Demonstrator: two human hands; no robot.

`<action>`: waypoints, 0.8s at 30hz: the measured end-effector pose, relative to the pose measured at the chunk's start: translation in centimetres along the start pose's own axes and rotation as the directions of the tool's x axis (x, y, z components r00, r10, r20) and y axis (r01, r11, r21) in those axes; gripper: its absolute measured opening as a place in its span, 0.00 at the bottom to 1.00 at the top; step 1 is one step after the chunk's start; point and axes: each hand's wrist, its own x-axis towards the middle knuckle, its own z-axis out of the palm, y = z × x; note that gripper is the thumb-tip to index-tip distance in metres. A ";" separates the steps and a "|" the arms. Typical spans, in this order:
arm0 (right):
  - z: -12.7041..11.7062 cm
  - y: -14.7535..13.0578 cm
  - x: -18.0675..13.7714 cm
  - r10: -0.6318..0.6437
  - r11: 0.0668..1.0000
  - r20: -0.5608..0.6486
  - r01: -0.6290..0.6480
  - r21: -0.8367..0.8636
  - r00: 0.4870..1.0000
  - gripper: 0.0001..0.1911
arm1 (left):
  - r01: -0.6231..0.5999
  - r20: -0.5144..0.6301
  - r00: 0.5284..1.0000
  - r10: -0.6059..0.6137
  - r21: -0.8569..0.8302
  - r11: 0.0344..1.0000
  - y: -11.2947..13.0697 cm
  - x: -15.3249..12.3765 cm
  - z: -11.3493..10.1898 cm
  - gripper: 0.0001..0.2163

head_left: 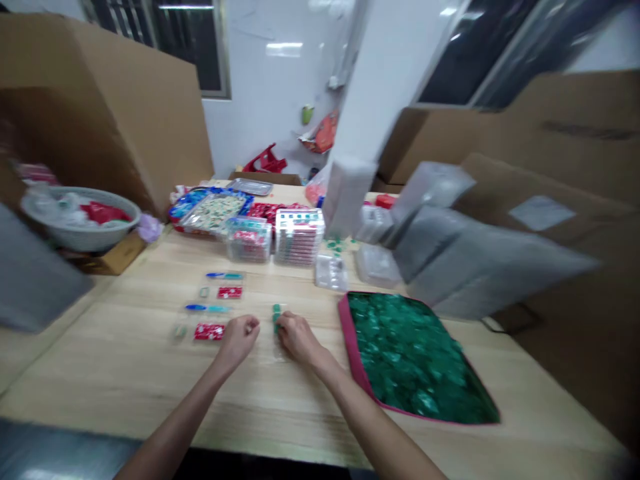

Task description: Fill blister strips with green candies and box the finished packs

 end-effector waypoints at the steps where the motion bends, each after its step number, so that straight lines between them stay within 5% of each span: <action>1: -0.6 -0.3 -0.4 0.020 0.999 -0.013 -0.020 -0.026 1.000 0.12 | -0.031 0.016 0.999 0.031 0.007 1.000 0.1 -0.8 0.1 0.09; 7: -7.1 -0.2 -5.1 0.158 0.967 -0.158 -0.185 -0.174 0.975 0.07 | -0.348 0.119 0.936 0.333 0.152 0.925 -1.4 -3.1 2.9 0.13; 12: -13.4 4.1 -10.4 0.338 0.873 -0.261 -0.405 -0.272 0.904 0.11 | -0.393 0.226 0.914 0.336 0.301 0.869 -1.2 -4.6 3.6 0.11; 19: -14.1 7.8 -11.9 0.387 0.831 -0.181 -0.427 -0.357 0.904 0.12 | -0.348 0.267 0.924 0.275 0.285 0.893 -0.6 -8.1 3.5 0.10; 24: -14.8 7.7 -12.4 0.352 0.919 -0.264 -0.385 -0.082 0.898 0.08 | -0.310 0.247 0.935 0.253 0.227 0.923 0.2 -9.4 2.7 0.10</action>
